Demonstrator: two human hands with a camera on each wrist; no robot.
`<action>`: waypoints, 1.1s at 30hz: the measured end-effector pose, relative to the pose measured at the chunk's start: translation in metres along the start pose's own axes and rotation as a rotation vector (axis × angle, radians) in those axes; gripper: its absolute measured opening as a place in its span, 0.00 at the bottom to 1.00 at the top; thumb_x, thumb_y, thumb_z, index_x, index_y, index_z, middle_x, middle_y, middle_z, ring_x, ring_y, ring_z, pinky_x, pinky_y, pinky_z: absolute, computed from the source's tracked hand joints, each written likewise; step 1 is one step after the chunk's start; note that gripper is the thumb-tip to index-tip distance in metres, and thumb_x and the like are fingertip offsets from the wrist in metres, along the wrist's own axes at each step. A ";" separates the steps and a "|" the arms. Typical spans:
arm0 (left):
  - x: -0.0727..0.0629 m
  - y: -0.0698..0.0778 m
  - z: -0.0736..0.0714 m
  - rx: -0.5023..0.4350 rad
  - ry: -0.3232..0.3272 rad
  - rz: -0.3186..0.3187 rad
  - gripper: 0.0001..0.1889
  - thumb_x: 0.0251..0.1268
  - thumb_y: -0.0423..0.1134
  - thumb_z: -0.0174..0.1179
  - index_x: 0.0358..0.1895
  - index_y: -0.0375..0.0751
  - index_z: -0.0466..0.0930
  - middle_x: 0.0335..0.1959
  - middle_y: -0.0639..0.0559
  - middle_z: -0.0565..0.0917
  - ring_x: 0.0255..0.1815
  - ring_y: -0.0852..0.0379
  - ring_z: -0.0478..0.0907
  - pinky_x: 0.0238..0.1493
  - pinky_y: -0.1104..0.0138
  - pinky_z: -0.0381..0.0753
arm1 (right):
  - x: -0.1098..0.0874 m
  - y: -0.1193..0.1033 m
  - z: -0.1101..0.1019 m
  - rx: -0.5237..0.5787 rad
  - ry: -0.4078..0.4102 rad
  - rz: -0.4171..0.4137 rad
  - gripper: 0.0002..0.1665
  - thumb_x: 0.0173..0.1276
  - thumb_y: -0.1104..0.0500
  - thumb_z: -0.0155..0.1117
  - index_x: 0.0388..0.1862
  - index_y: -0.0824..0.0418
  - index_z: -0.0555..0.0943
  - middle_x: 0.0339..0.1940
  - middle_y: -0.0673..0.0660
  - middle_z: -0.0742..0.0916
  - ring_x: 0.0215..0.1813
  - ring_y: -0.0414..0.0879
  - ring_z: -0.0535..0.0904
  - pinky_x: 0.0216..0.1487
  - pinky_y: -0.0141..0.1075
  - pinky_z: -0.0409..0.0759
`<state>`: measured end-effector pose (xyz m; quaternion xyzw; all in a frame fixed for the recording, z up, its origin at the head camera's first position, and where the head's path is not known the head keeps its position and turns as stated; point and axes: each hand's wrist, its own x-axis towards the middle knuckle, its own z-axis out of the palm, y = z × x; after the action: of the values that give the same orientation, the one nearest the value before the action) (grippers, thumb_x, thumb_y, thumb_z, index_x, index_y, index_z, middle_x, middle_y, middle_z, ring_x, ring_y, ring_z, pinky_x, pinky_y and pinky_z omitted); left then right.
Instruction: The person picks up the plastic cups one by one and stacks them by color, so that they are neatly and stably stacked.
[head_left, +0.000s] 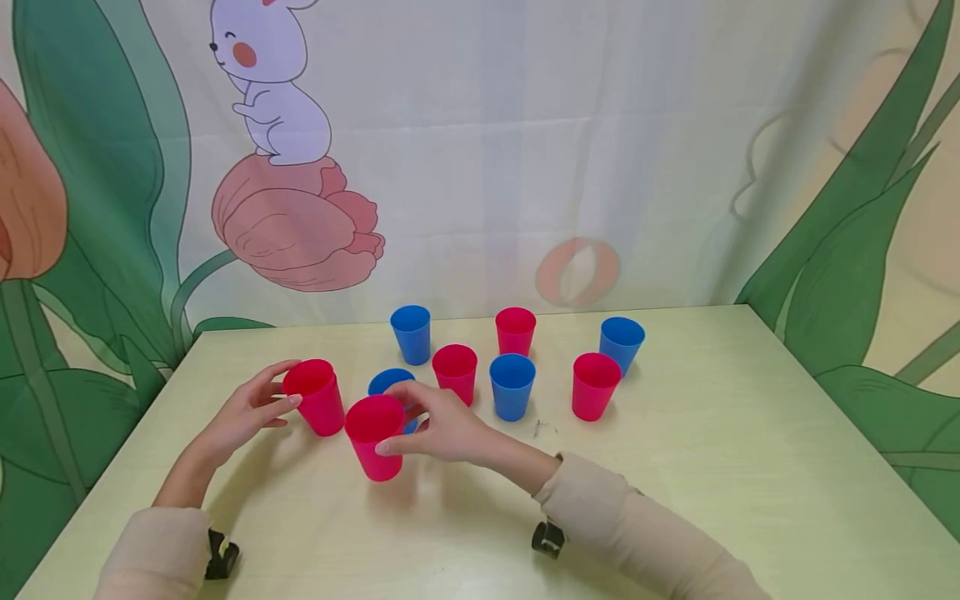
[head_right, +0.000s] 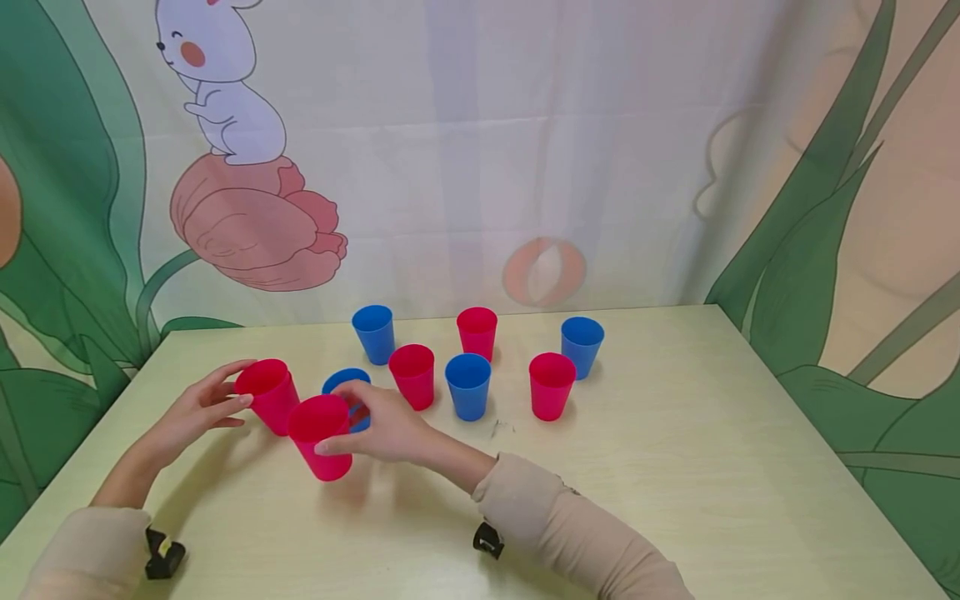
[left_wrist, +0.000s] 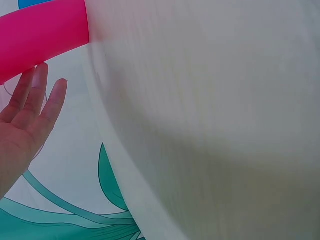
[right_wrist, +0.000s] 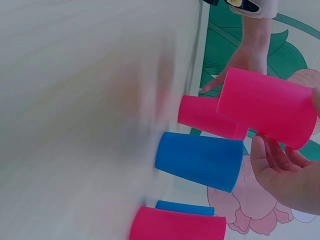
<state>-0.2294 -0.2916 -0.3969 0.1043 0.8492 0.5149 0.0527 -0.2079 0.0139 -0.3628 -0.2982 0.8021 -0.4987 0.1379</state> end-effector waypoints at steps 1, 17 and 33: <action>0.000 0.000 0.000 -0.001 0.001 0.000 0.34 0.65 0.41 0.54 0.70 0.40 0.48 0.60 0.33 0.64 0.56 0.38 0.65 0.43 0.56 0.79 | 0.001 -0.001 -0.001 0.001 0.004 -0.001 0.34 0.50 0.54 0.72 0.56 0.53 0.71 0.43 0.43 0.80 0.44 0.37 0.75 0.36 0.30 0.78; -0.001 -0.001 0.002 0.001 0.007 0.010 0.35 0.64 0.42 0.55 0.70 0.41 0.47 0.61 0.34 0.64 0.55 0.37 0.66 0.44 0.55 0.78 | 0.012 -0.015 -0.009 0.005 0.038 -0.041 0.35 0.50 0.54 0.73 0.58 0.54 0.70 0.45 0.46 0.80 0.45 0.39 0.75 0.37 0.30 0.78; 0.000 -0.003 0.002 0.004 0.015 0.010 0.35 0.64 0.42 0.55 0.70 0.41 0.47 0.61 0.34 0.63 0.55 0.38 0.66 0.44 0.55 0.78 | 0.025 -0.036 -0.015 0.011 0.049 -0.106 0.36 0.52 0.54 0.71 0.60 0.55 0.68 0.47 0.47 0.79 0.46 0.38 0.75 0.38 0.30 0.78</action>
<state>-0.2294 -0.2915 -0.4001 0.1046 0.8500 0.5144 0.0437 -0.2228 -0.0025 -0.3228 -0.3273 0.7855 -0.5168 0.0933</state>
